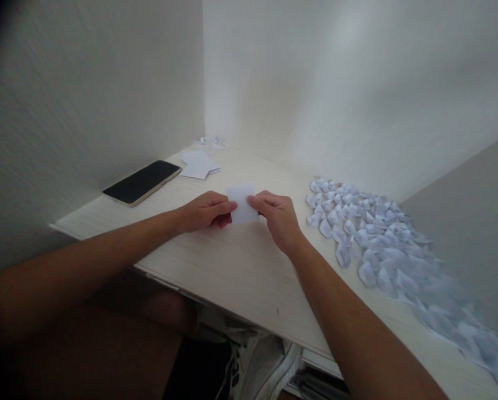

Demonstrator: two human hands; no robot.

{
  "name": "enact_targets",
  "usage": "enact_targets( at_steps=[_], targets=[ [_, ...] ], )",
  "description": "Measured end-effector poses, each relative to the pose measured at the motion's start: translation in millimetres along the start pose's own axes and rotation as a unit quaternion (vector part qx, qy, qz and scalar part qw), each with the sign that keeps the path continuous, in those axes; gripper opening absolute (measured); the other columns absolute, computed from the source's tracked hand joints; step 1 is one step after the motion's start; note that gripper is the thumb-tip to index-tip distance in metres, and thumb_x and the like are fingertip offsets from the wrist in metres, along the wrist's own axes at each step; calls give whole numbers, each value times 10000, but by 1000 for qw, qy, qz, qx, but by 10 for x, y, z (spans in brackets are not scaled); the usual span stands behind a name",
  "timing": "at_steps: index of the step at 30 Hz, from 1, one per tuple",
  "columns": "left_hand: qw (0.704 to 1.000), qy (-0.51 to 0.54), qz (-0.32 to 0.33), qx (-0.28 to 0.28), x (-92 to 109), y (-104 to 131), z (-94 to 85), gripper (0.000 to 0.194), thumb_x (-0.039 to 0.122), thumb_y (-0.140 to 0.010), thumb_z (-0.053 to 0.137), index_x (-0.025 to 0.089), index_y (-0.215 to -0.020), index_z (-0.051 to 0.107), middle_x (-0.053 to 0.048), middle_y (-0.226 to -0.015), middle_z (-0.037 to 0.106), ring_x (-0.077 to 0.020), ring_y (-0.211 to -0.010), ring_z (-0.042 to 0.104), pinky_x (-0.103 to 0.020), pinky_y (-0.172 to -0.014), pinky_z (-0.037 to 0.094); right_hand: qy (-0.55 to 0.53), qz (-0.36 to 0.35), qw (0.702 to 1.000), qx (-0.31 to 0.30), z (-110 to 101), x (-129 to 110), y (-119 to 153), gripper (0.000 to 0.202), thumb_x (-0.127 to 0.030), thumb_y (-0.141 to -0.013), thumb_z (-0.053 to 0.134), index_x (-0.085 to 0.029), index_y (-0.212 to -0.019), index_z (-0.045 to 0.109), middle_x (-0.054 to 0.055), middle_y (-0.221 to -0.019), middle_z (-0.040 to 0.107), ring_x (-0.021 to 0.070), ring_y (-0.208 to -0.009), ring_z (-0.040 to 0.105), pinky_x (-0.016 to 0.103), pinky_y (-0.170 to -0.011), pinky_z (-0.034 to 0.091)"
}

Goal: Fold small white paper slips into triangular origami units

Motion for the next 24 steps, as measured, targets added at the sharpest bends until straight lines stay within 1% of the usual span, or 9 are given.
enact_targets(
  at_steps=[3, 6, 9, 11, 14, 16, 19, 21, 24],
  targets=[
    [1000, 9, -7, -5, 5, -6, -2, 462, 416, -996, 517, 164, -624, 624, 1, -504, 573, -80, -442, 437, -199, -465, 346, -2, 2, 1000, 3, 5, 0, 3, 264, -433, -774, 856, -212, -652, 777, 12, -731, 609, 160, -722, 501, 338, -682, 360],
    [1000, 16, -9, -9, 17, -8, -12, 536, 426, -1022, 475, 167, -568, 599, -16, -504, 574, -82, -443, 441, -204, -468, 345, 3, 5, 1000, 8, 8, 5, 3, 257, -422, -766, 856, -215, -641, 769, 8, -725, 609, 159, -721, 501, 336, -680, 365],
    [999, 20, -30, -8, 16, -8, -26, 555, 394, -1033, 443, 155, -570, 634, -32, -489, 571, -93, -439, 456, -213, -467, 336, 10, 5, 1000, 7, 4, 10, -2, 246, -418, -764, 851, -215, -648, 773, 14, -744, 631, 163, -731, 519, 338, -688, 375],
    [999, 19, -38, -10, 6, -8, -31, 563, 397, -1038, 440, 146, -586, 662, -29, -457, 542, -97, -425, 448, -216, -461, 321, 16, 2, 1000, 6, -5, 9, -6, 246, -416, -767, 845, -216, -647, 770, 13, -735, 630, 163, -725, 521, 339, -686, 373],
    [999, 29, -26, -6, -10, -11, -38, 585, 412, -1041, 414, 145, -585, 664, -31, -459, 534, -94, -410, 433, -215, -444, 300, 28, -7, 999, 15, -23, 8, -9, 260, -411, -777, 833, -219, -625, 749, 0, -695, 596, 153, -695, 487, 337, -670, 358],
    [999, 33, -11, 9, -13, -15, -45, 556, 373, -1024, 408, 148, -580, 655, -37, -492, 559, -91, -420, 442, -211, -443, 306, 39, -11, 999, 20, -31, 8, -10, 260, -414, -783, 826, -219, -629, 750, 1, -703, 597, 155, -701, 488, 338, -672, 359],
    [998, 28, 7, 58, 3, -19, -64, 520, 355, -1007, 424, 157, -572, 627, -37, -520, 584, -91, -439, 461, -210, -458, 329, 60, -15, 998, 17, -31, 4, -11, 265, -426, -787, 823, -215, -642, 756, 9, -727, 616, 167, -730, 515, 344, -694, 374],
    [996, 4, 11, 90, 20, -17, -76, 537, 371, -1020, 425, 164, -559, 607, -24, -499, 568, -92, -438, 457, -216, -473, 340, 78, -22, 997, 13, -26, -6, -10, 281, -428, -798, 817, -213, -632, 747, 4, -715, 610, 162, -717, 503, 348, -705, 373],
    [992, -63, 10, 104, 40, -7, -85, 564, 367, -1038, 406, 171, -547, 605, 7, -440, 508, -93, -430, 446, -225, -504, 353, 97, -30, 995, 11, -21, -22, -10, 292, -418, -814, 802, -211, -619, 735, -6, -689, 594, 152, -690, 473, 349, -705, 361]
  ],
)
Point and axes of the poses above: each hand's wrist, its own y-axis away from the middle knuckle, its own z-axis out of the palm, x = y × z, the point moved 1 cm from there along -y, towards the middle knuckle
